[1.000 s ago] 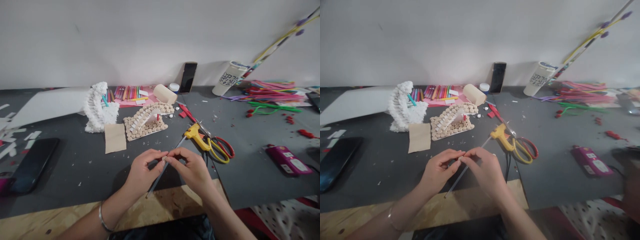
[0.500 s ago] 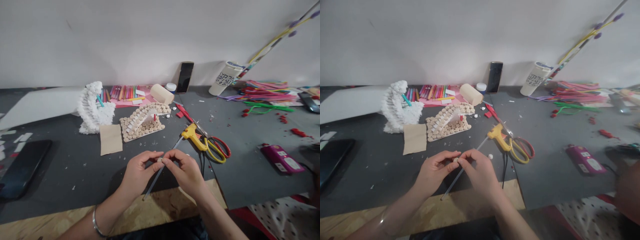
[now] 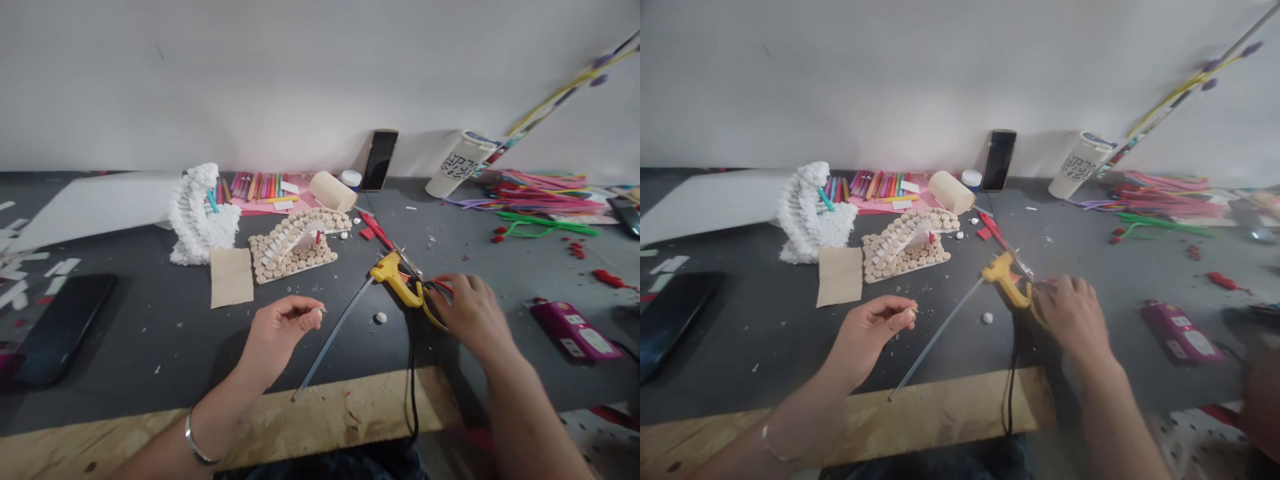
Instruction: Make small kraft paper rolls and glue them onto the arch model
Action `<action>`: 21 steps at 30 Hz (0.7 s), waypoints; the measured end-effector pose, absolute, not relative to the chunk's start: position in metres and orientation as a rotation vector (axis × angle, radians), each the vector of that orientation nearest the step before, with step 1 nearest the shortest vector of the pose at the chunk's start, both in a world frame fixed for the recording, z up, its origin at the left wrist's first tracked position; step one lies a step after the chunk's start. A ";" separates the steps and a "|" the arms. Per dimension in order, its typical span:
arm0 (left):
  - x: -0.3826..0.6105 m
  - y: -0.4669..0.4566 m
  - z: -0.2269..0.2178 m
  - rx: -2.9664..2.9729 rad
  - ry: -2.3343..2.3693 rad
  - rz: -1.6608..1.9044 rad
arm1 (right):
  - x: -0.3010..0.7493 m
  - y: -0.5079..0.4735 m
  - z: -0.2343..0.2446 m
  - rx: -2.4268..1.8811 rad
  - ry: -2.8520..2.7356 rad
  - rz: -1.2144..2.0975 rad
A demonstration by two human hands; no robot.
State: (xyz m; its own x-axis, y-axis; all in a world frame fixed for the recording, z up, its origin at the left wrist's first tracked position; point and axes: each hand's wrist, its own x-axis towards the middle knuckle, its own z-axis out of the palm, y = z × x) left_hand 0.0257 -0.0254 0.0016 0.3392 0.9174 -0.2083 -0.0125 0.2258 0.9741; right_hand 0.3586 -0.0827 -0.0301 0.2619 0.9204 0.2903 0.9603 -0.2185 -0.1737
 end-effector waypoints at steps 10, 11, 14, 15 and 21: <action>0.028 -0.030 0.005 1.307 1.027 0.943 | 0.400 -0.082 -0.040 -2.363 -1.581 -0.185; 0.028 -0.029 0.005 1.306 1.024 0.951 | 0.399 -0.079 -0.038 -2.374 -1.557 -0.221; 0.027 -0.029 0.004 1.248 1.015 0.932 | 0.387 -0.069 -0.037 -2.274 -1.700 -0.239; 0.027 -0.028 0.004 1.211 1.013 0.915 | 0.381 -0.065 -0.037 -2.190 -1.813 -0.206; 0.023 -0.024 -0.004 0.976 0.985 0.886 | 0.353 -0.056 -0.033 -1.974 -2.129 0.188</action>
State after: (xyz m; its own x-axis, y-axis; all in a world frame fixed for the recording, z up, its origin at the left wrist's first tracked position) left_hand 0.0235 -0.0236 -0.0040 0.3034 0.9184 -0.2539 -0.1548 0.3105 0.9379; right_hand 0.3533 -0.0558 -0.0332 -0.0648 0.9945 0.0822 0.9647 0.0835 -0.2496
